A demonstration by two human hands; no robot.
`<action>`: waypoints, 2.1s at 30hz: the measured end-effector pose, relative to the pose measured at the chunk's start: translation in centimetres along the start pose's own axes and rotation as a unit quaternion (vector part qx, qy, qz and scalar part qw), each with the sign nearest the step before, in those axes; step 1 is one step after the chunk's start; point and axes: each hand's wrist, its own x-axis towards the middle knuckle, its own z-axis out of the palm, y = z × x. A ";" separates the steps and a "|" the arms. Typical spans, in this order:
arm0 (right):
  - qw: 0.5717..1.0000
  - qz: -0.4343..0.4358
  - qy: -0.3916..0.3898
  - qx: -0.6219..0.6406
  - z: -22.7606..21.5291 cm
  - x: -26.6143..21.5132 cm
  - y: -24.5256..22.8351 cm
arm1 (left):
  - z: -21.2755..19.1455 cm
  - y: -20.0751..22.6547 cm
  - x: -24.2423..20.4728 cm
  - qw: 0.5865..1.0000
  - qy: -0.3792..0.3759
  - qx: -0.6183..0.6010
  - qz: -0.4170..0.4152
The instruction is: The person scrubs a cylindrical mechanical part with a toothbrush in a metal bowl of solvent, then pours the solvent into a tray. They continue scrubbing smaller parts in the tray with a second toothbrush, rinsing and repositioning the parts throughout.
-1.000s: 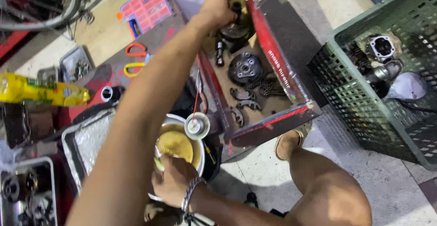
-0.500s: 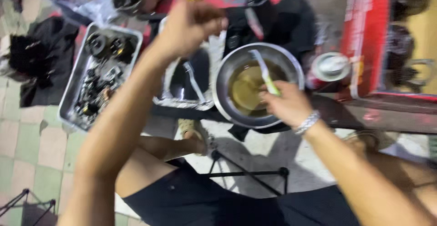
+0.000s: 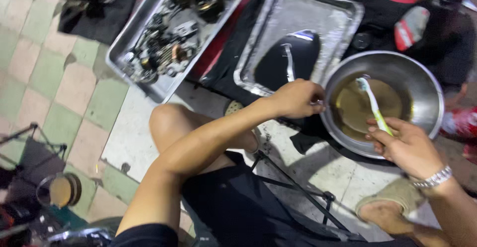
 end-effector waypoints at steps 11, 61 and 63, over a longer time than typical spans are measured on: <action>0.985 -0.038 -0.001 0.167 7.8 -1.2 -1.8 | -6.0 1.8 -7.4 0.993 0.078 0.089 -0.023; 0.986 -0.003 -0.023 0.163 8.3 -2.7 -4.6 | -19.8 -12.4 -12.7 0.850 0.142 -0.486 -0.141; 0.988 -0.010 0.003 0.151 5.2 -3.8 -2.9 | -17.6 -8.4 -9.5 0.872 0.086 -0.468 -0.113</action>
